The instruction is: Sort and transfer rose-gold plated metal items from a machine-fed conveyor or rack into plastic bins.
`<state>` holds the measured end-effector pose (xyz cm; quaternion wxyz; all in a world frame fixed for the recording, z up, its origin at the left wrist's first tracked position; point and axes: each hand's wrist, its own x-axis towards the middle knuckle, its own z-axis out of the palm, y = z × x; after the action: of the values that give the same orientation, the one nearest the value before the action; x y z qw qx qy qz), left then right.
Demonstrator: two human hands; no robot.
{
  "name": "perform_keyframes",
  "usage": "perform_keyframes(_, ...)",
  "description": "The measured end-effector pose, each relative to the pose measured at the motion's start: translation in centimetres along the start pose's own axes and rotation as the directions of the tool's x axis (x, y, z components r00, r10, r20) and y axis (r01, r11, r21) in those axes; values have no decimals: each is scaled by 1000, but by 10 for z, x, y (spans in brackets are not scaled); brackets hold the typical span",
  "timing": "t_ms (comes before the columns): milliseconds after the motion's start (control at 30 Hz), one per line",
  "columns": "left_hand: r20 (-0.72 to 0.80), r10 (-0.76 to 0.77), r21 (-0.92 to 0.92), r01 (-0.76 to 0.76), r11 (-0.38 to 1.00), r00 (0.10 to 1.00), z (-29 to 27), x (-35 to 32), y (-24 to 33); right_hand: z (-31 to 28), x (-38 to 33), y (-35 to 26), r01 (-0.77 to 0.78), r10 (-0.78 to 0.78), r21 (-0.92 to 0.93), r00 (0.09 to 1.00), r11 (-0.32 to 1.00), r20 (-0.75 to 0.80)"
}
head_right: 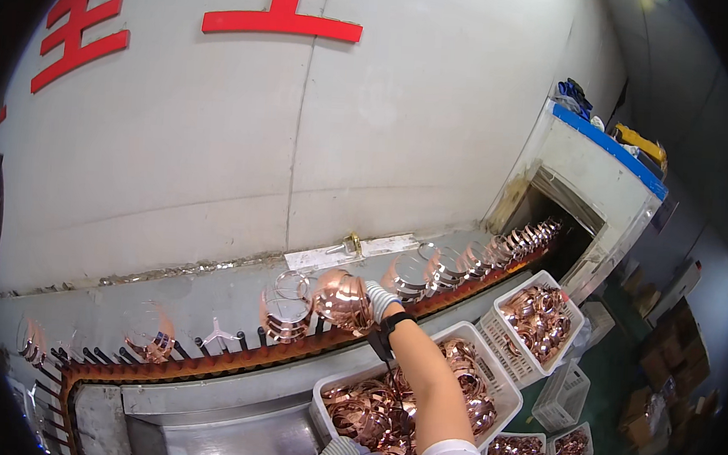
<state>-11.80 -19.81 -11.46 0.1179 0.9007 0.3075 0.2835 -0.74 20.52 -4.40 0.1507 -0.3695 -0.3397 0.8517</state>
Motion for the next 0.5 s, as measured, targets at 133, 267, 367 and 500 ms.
perform_keyframes(133,-10,84,-17,-84,996,996,4,23,6,-40,-41,-8,453,-551,-463,829,762,-97)
perform_keyframes(267,26,-7,67,5,998,1000,-5,10,1,89,-82,-40,325,-781,-917,624,230,25)
perform_keyframes(367,4,30,78,-30,996,1000,4,19,4,67,-155,-85,423,-446,-140,852,895,-275)
perform_keyframes(500,70,4,85,-10,996,998,1,17,-1,29,-172,-116,554,-552,-32,819,832,-158)
